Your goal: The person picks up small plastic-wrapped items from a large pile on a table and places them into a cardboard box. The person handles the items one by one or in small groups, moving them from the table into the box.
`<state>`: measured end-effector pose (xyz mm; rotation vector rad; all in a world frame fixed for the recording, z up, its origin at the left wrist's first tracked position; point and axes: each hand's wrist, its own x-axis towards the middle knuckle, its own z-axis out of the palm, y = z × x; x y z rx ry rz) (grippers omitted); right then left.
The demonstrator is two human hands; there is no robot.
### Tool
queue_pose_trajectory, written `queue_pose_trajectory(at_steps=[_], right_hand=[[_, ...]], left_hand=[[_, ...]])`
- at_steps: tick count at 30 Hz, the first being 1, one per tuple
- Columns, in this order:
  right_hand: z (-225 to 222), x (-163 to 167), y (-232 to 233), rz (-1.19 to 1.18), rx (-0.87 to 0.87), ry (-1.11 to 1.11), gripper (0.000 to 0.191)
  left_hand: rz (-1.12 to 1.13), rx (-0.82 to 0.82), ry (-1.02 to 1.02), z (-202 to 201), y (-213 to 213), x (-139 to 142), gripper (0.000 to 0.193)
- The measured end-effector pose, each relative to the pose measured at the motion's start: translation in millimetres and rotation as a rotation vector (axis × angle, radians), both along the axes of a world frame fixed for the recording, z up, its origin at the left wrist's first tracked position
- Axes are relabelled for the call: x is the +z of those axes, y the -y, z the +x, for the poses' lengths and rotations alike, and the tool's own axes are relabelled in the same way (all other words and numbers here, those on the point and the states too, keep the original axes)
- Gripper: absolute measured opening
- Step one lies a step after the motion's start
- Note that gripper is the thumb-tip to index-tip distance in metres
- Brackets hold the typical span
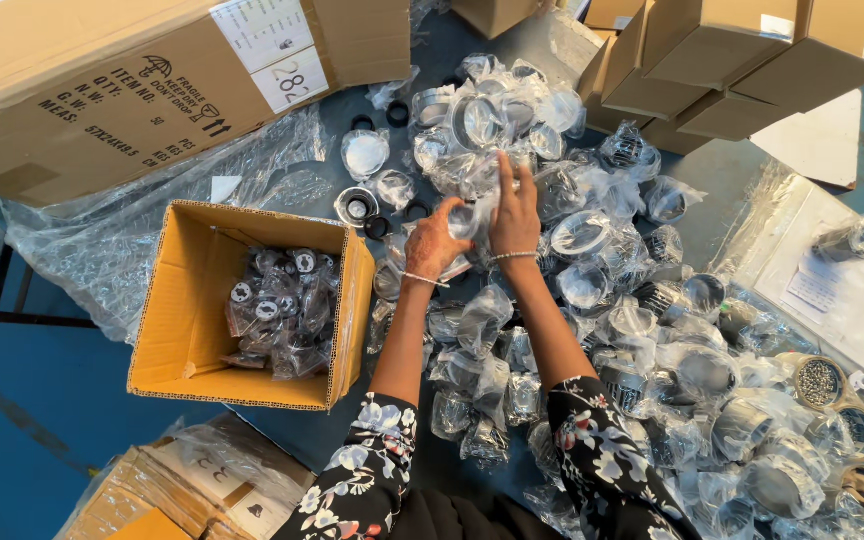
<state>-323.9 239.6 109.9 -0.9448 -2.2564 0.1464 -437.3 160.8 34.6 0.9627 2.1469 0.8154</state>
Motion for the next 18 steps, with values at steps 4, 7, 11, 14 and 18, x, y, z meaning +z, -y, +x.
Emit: queue_pose_trajectory(at_steps=[4, 7, 11, 14, 18], right_hand=[[-11.4, 2.9, -21.2, -0.085, 0.060, 0.274, 0.068], [-18.5, -3.2, -24.0, -0.124, 0.080, 0.390, 0.047], [-23.9, -8.6, -13.7, -0.007, 0.078, 0.489, 0.048], [-28.4, -6.2, -2.8, 0.064, 0.033, 0.520, 0.044], [-28.0, -5.5, 11.2, -0.113, 0.023, 0.551, 0.058]], left_hand=[[-0.141, -0.279, 0.046, -5.0, 14.4, -1.8, 0.075], [0.004, -0.396, 0.017, -9.4, 33.6, -5.1, 0.060], [-0.234, -0.088, 0.192, -25.7, 45.4, -4.9, 0.058], [-0.122, 0.207, 0.113, -39.3, 45.7, -7.5, 0.054], [0.303, 0.420, -0.265, -43.9, 26.9, -15.3, 0.043]])
